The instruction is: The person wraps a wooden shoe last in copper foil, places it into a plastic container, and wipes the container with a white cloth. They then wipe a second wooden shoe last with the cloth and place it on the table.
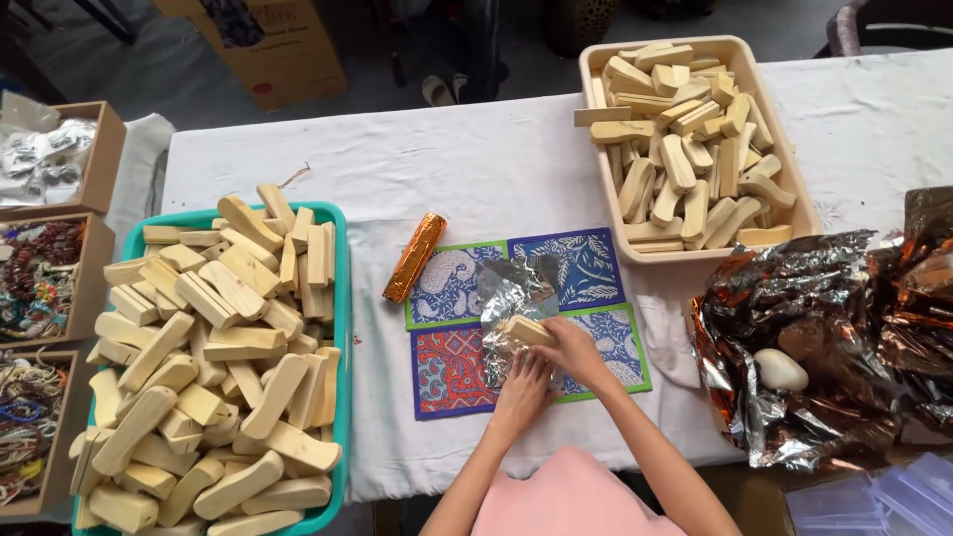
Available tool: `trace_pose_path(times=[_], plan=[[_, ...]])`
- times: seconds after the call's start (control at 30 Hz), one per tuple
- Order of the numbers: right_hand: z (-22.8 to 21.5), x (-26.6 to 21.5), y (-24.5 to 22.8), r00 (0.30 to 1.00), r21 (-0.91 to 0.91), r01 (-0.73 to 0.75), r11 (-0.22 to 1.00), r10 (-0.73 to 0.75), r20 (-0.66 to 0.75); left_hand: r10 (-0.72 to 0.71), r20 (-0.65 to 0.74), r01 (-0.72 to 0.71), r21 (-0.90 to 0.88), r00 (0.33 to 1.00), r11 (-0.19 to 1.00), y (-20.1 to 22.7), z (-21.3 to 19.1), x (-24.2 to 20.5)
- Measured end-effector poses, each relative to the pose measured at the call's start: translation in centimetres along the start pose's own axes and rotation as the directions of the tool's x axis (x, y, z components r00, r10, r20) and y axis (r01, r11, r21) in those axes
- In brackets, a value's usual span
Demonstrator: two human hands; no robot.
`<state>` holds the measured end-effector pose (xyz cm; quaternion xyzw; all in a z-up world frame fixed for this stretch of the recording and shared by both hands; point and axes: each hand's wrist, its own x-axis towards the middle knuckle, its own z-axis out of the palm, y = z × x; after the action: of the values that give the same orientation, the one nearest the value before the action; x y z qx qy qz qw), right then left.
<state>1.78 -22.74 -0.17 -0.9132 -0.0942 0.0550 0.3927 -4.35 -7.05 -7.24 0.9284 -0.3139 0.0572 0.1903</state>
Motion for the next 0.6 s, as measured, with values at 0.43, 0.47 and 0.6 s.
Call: trace_pose_path(times=[0.43, 0.47, 0.6], plan=[[0.4, 2.5, 1.3, 0.989, -0.185, 0.037, 0.982, -0.009, 0.149, -0.218, -0.267, 0.175, -0.176, 0.938, 0.969, -1.0, -5.5, -4.9], [0.5, 2.5, 1.4, 0.978, -0.195, 0.092, 0.977, -0.051, 0.203, -0.22, -0.253, 0.184, -0.158, 0.942, 0.97, -0.6, -6.1, -4.4], [1.5, 2.2, 1.7, 0.924, -0.178, 0.172, 0.969, -0.096, 0.37, -0.274, -0.215, 0.236, -0.186, 0.937, 0.954, -0.7, -5.9, -3.9]])
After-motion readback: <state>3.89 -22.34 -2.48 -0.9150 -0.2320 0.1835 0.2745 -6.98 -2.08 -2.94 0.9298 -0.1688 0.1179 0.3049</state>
